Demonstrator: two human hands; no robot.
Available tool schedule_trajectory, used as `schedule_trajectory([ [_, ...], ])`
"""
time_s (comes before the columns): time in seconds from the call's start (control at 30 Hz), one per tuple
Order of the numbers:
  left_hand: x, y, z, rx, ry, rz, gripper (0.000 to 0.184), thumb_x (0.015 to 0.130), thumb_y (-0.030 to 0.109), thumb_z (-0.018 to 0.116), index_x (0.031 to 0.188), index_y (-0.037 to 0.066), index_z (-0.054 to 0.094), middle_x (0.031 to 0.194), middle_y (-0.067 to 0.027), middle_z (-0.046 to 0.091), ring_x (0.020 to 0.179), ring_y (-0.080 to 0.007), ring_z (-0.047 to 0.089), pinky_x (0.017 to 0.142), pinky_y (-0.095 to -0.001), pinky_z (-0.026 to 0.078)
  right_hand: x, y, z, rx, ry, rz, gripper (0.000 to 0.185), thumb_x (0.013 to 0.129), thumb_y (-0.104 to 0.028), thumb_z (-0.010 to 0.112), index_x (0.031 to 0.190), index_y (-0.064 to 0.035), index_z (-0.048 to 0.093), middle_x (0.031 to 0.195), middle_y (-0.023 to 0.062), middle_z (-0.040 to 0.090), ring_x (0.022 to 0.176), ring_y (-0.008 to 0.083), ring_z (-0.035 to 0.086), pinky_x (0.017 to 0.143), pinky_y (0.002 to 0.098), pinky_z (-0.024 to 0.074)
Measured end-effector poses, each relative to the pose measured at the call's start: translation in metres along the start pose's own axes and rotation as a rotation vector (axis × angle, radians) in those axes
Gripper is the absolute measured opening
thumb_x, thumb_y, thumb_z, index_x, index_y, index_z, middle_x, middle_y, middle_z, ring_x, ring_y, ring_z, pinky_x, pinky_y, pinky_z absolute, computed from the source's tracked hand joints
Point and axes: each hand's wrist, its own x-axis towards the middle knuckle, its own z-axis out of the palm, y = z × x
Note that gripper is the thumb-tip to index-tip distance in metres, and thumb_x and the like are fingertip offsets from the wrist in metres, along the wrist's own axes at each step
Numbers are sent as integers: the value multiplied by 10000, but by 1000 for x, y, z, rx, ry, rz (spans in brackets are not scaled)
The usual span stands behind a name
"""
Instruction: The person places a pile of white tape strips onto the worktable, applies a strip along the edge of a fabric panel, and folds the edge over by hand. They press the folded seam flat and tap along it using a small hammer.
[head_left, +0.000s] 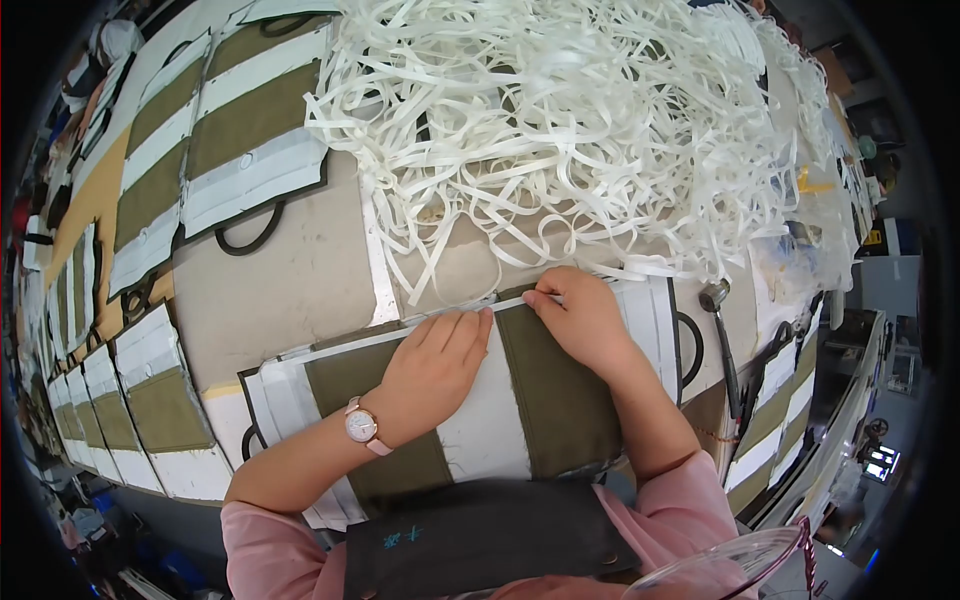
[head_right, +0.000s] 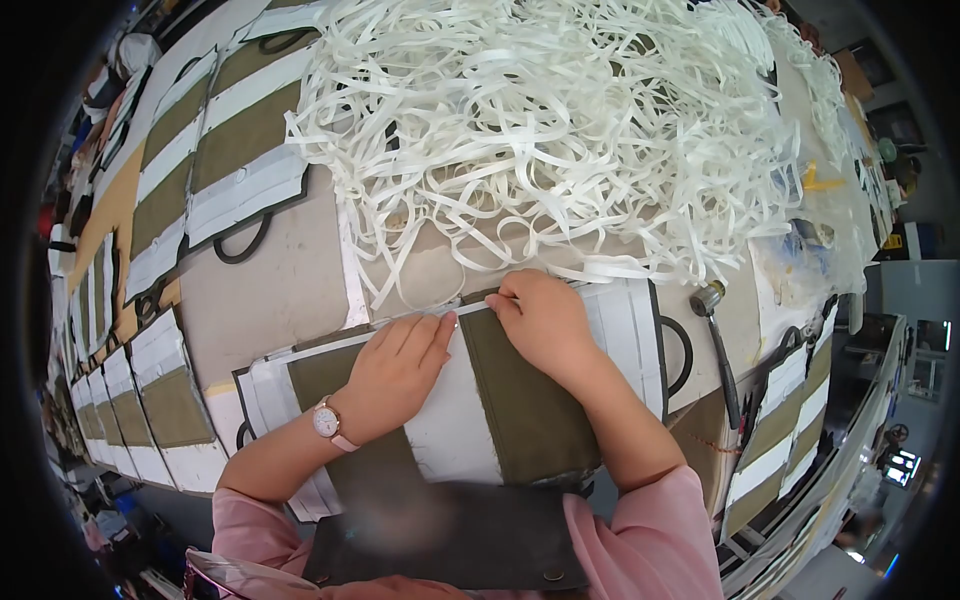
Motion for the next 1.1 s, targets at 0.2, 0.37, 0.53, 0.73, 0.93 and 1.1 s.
schedule_trajectory([
  [0.2,-3,-1,5,-12,45,-32,479,856,131,663,1308,-11,591,1127,-116,581,1016,-264,587,882,-362,500,1,-1,2,-29,26,-41,205,876,-202,684,787,-23,638,808,145,651,797,359,637,722,457,495],
  [0.37,-1,-2,7,24,32,-23,475,846,119,665,1313,49,608,1100,-101,574,980,-256,588,853,-355,497,1,0,5,-77,48,-70,193,872,-187,681,781,-24,631,806,143,652,788,356,642,717,462,499],
  [0.53,3,-3,6,2,18,-38,447,844,102,651,1287,55,619,1081,-100,566,968,-258,586,832,-361,495,1,2,6,-92,47,-72,187,873,-188,679,786,-31,631,812,144,652,793,356,644,715,462,502],
  [0.73,13,8,1,41,-37,-76,453,816,78,592,1266,31,621,1074,-120,563,994,-268,576,856,-392,480,-10,-3,-11,-238,161,33,243,875,-228,699,785,-7,660,726,149,646,693,318,626,642,420,483],
  [0.93,11,13,13,118,47,24,455,812,72,600,1238,-85,604,1134,-163,606,1045,-272,584,926,-412,470,-21,34,-43,139,124,233,295,880,-271,698,922,17,749,557,136,595,482,237,543,531,362,428],
  [1.1,9,14,13,202,43,40,461,837,110,644,1247,-98,597,1103,-165,636,1013,-260,605,961,-449,460,-13,34,-40,-33,107,243,297,873,-289,705,898,4,750,581,159,614,540,300,598,573,399,461],
])
